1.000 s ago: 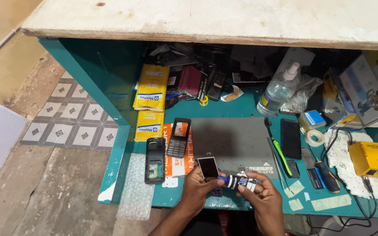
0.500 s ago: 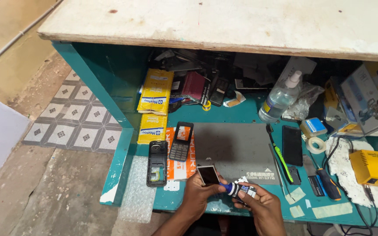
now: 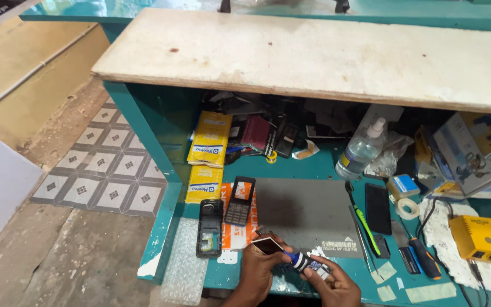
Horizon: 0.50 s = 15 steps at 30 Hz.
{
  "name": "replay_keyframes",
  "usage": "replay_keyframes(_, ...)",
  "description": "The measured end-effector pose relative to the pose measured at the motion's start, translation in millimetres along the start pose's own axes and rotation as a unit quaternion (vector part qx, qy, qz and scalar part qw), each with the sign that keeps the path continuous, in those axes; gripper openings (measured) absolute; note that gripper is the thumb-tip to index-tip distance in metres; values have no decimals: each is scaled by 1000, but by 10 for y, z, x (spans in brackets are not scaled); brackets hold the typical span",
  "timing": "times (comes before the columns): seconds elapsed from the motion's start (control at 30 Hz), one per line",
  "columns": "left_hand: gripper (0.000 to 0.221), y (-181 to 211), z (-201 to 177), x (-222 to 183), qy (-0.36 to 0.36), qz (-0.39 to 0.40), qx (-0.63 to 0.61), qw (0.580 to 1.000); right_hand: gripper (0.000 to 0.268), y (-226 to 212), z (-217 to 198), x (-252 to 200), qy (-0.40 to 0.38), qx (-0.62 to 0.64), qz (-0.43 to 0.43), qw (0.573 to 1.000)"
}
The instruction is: The person uses tweezers to manipulate small components on a mobile phone's circuit board. They then apply glue from a tube to the board and attach a small metal bracket, pressing it into place.
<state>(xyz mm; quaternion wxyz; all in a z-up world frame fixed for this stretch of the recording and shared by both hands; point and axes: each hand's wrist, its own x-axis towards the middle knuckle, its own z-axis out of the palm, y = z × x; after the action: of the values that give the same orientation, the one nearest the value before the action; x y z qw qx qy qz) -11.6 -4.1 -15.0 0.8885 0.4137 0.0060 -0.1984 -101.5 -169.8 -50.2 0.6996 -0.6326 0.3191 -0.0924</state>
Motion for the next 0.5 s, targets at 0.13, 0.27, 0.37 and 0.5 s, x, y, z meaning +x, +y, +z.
replay_keyframes(0.13, 39, -20, 1, 5, 19, 0, -12, 1000, 39, 444, -71, 227, 11, -122, -49, 991)
replay_keyframes(0.27, 44, -77, -50, 74, 54, -49, -5, 997, 39, 768, -49, 476, -52, -93, -317, 942)
replay_keyframes(0.37, 43, -140, -112, 111, 38, -27, 11, 999, 49, 900, -181, 576, -96, -150, -479, 860)
replay_keyframes(0.5, 48, -206, -186, 159, 30, -12, 16, 999, 56, 815, -350, 846, -216, -225, -546, 778)
